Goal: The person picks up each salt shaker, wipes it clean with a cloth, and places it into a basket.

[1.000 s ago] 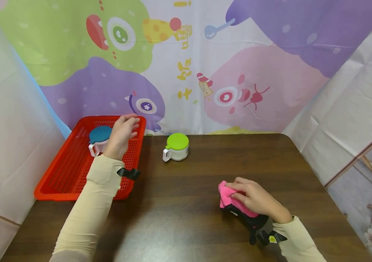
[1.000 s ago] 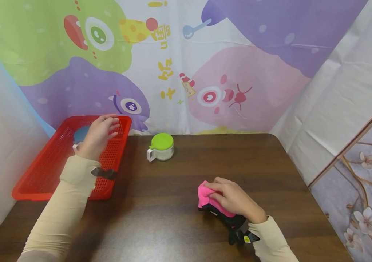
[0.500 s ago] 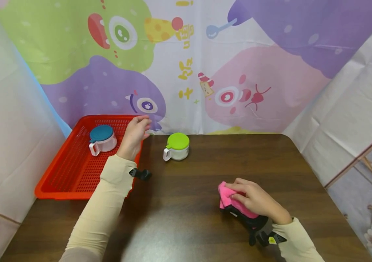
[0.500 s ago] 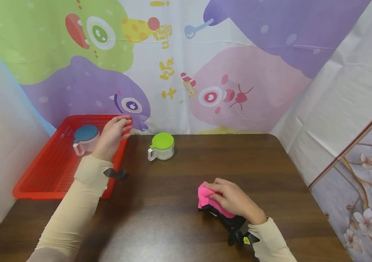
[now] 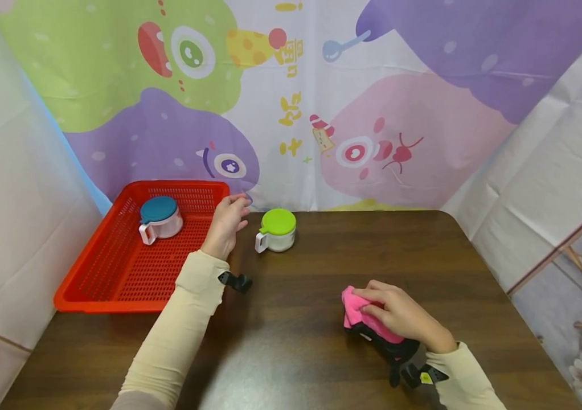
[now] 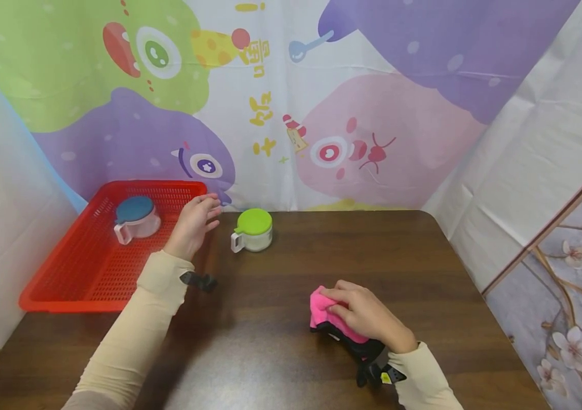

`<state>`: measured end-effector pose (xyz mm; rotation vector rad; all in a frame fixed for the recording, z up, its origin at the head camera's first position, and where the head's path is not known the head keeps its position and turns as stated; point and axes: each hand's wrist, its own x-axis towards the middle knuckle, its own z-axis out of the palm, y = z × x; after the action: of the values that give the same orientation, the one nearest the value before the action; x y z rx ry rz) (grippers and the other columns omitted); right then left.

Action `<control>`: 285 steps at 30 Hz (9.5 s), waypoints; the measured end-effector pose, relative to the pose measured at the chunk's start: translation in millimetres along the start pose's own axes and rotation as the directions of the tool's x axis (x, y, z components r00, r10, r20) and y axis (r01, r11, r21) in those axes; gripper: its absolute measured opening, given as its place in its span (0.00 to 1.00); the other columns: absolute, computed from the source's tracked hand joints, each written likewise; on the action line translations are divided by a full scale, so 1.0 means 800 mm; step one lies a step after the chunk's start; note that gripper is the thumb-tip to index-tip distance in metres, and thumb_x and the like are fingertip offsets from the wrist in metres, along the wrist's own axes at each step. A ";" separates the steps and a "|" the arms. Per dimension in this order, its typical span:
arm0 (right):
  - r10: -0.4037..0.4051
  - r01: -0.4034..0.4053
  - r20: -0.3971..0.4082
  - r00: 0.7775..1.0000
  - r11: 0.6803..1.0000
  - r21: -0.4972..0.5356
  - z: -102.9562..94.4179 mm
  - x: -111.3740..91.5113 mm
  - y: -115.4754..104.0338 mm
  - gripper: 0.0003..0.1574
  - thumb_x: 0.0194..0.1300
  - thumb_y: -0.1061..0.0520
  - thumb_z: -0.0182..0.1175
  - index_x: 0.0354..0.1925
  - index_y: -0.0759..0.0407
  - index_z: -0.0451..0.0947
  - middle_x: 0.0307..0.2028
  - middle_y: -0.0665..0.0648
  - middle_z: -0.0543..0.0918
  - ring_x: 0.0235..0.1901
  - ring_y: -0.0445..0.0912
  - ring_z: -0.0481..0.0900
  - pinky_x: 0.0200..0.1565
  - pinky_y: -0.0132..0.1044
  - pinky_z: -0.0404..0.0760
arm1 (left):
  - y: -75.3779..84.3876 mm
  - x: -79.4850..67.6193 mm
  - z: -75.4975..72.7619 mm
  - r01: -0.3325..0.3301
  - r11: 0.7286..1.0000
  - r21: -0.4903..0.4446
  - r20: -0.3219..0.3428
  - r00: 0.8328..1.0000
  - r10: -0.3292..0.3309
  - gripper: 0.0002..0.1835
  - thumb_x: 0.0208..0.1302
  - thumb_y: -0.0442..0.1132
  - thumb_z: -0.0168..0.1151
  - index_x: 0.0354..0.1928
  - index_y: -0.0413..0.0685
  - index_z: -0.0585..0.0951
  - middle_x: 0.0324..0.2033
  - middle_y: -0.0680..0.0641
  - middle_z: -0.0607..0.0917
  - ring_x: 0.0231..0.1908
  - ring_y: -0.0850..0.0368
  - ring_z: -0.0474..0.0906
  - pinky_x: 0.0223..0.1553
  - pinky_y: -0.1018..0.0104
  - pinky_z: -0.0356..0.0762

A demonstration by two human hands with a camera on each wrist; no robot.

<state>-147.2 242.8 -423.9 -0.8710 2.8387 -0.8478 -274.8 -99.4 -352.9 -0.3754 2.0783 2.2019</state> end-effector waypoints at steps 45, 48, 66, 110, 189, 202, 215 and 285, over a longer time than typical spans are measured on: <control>0.002 -0.003 0.018 1.000 0.999 0.046 0.006 -0.001 0.010 0.24 0.63 0.58 0.62 0.58 0.55 0.79 0.32 0.44 0.74 0.28 0.33 0.65 0.29 0.27 0.67 | -0.137 0.045 0.035 -0.025 0.995 0.094 -0.190 0.981 0.043 0.19 0.69 0.40 0.46 0.55 0.34 0.72 0.53 0.35 0.75 0.52 0.44 0.71 0.56 0.55 0.68; 0.002 -0.003 0.022 1.000 0.999 0.049 0.009 -0.004 0.010 0.24 0.63 0.58 0.62 0.58 0.55 0.79 0.32 0.44 0.74 0.28 0.33 0.65 0.29 0.27 0.67 | -0.143 0.044 0.034 -0.012 0.996 0.091 -0.190 0.981 0.030 0.19 0.69 0.41 0.47 0.54 0.33 0.73 0.52 0.34 0.76 0.50 0.44 0.71 0.55 0.55 0.68; 0.017 -0.018 0.028 0.999 0.999 0.033 0.002 -0.001 0.007 0.24 0.63 0.58 0.62 0.58 0.57 0.78 0.34 0.45 0.76 0.29 0.35 0.67 0.29 0.27 0.69 | -0.147 0.054 0.029 0.022 0.987 0.161 -0.186 0.982 0.009 0.18 0.65 0.42 0.50 0.49 0.35 0.77 0.46 0.38 0.78 0.44 0.48 0.71 0.44 0.64 0.67; 0.023 -0.023 0.012 1.000 0.999 0.041 0.004 -0.007 0.011 0.23 0.64 0.58 0.61 0.58 0.55 0.79 0.32 0.44 0.74 0.28 0.34 0.65 0.29 0.27 0.68 | -0.165 0.078 0.019 0.001 1.000 -0.002 0.095 0.995 -0.001 0.15 0.65 0.40 0.38 0.20 0.47 0.66 0.17 0.52 0.69 0.21 0.60 0.67 0.28 0.69 0.74; 0.043 -0.043 -0.029 0.999 0.999 0.029 -0.008 0.001 0.006 0.24 0.61 0.59 0.64 0.57 0.57 0.79 0.32 0.45 0.74 0.29 0.36 0.67 0.30 0.27 0.70 | -0.100 -0.049 0.047 -0.096 0.970 -0.222 0.163 0.977 0.134 0.16 0.59 0.35 0.42 0.12 0.46 0.64 0.11 0.53 0.62 0.17 0.58 0.59 0.25 0.68 0.70; 0.033 -0.032 -0.088 0.996 0.999 0.020 -0.010 0.002 0.006 0.24 0.60 0.61 0.65 0.56 0.57 0.80 0.33 0.45 0.76 0.31 0.36 0.69 0.31 0.28 0.72 | -0.107 -0.072 0.048 -0.065 0.974 -0.219 0.220 0.969 0.114 0.17 0.59 0.34 0.41 0.12 0.45 0.62 0.10 0.53 0.61 0.15 0.58 0.57 0.25 0.67 0.69; -0.003 0.008 -0.174 0.985 1.000 0.023 -0.012 0.003 0.000 0.24 0.58 0.63 0.65 0.55 0.59 0.80 0.34 0.47 0.77 0.30 0.36 0.69 0.31 0.28 0.72 | -0.114 -0.084 0.055 -0.044 0.977 -0.208 0.254 0.962 0.098 0.17 0.59 0.34 0.40 0.12 0.46 0.62 0.11 0.54 0.61 0.16 0.57 0.57 0.26 0.65 0.69; -0.209 0.129 -0.487 0.848 0.973 -0.193 0.022 0.050 -0.064 0.23 0.52 0.57 0.71 0.48 0.63 0.82 0.35 0.56 0.83 0.32 0.44 0.78 0.36 0.38 0.81 | -0.117 -0.107 0.113 -0.082 0.985 -0.151 0.008 0.996 0.084 0.20 0.62 0.36 0.44 0.11 0.46 0.65 0.11 0.53 0.65 0.15 0.60 0.60 0.21 0.71 0.65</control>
<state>-151.1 177.4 -407.7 -1.0698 3.3563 -1.0208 -180.9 5.9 -419.4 -0.2878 1.9603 2.4104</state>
